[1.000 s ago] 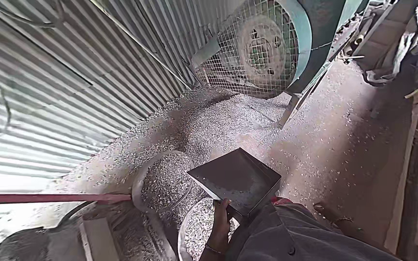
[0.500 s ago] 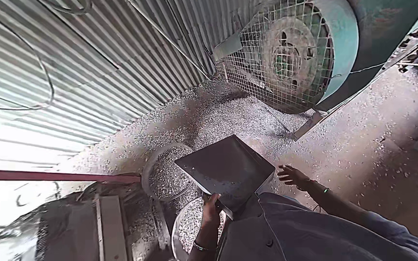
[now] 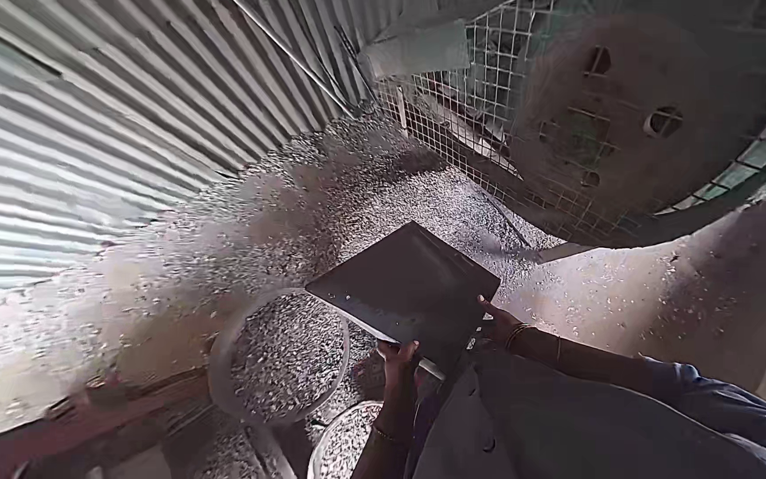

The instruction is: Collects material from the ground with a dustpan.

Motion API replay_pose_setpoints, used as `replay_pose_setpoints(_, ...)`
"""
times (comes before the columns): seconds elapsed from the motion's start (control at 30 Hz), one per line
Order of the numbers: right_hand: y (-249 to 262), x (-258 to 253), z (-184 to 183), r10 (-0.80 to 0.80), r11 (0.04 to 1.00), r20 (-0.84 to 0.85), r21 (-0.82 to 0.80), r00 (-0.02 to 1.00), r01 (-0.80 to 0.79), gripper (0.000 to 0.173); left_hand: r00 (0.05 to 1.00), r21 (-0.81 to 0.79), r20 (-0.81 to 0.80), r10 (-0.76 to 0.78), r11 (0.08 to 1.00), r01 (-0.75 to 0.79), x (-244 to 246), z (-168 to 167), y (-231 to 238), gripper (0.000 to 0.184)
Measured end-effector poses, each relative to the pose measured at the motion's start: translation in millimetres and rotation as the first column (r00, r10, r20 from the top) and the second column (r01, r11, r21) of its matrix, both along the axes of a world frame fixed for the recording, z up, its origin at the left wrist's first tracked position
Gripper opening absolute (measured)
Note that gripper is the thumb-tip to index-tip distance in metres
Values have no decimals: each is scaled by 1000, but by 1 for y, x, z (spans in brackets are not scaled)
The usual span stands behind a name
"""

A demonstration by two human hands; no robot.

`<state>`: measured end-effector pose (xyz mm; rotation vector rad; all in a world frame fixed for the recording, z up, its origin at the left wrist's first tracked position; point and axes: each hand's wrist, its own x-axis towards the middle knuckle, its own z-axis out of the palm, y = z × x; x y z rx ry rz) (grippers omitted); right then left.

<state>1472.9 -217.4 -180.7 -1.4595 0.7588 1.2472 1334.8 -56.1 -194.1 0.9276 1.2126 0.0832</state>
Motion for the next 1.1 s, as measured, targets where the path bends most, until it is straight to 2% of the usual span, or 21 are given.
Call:
replay_pose_setpoints(0.07,28,19,-23,-103,991,-19,-89,994,101,72,992,-9,-61,-110,994,110,29,-22,17,102)
replay_pose_setpoints(0.13,43,37,-52,-177,967,28,-183,984,179,56,978,-19,-62,-197,980,196,54,-44,24,106)
replay_pose_setpoints(0.2,45,52,-86,-175,947,101,-256,979,195,41,949,-54,-86,-304,952,300,80,-69,30,106)
replay_pose_setpoints(0.27,38,69,-128,-166,918,146,-338,975,207,38,896,-107,-135,-422,906,410,104,-110,32,101)
replay_pose_setpoints(0.37,8,85,-194,-297,859,171,-382,939,341,48,873,-209,-145,-466,877,433,124,-175,18,91)
replay_pose_setpoints(0.5,-64,92,-281,-434,758,172,-461,884,462,52,902,-334,-129,-412,875,351,118,-256,-34,61)
replay_pose_setpoints(0.63,-149,82,-353,-506,624,222,-574,834,531,47,918,-470,-103,-384,832,295,85,-323,-112,59)
replay_pose_setpoints(0.73,-207,72,-399,-528,522,257,-654,810,547,42,887,-564,-171,-429,781,269,66,-353,-157,50)
replay_pose_setpoints(0.83,-256,68,-438,-554,444,281,-696,783,564,42,848,-613,-217,-483,744,267,53,-377,-181,46)
replay_pose_setpoints(1.0,-306,88,-502,-533,450,298,-692,792,564,48,828,-609,-248,-502,746,269,53,-395,-193,46)
replay_pose_setpoints(1.1,-305,97,-529,-537,447,305,-688,787,572,45,811,-628,-248,-530,725,282,52,-395,-199,48)
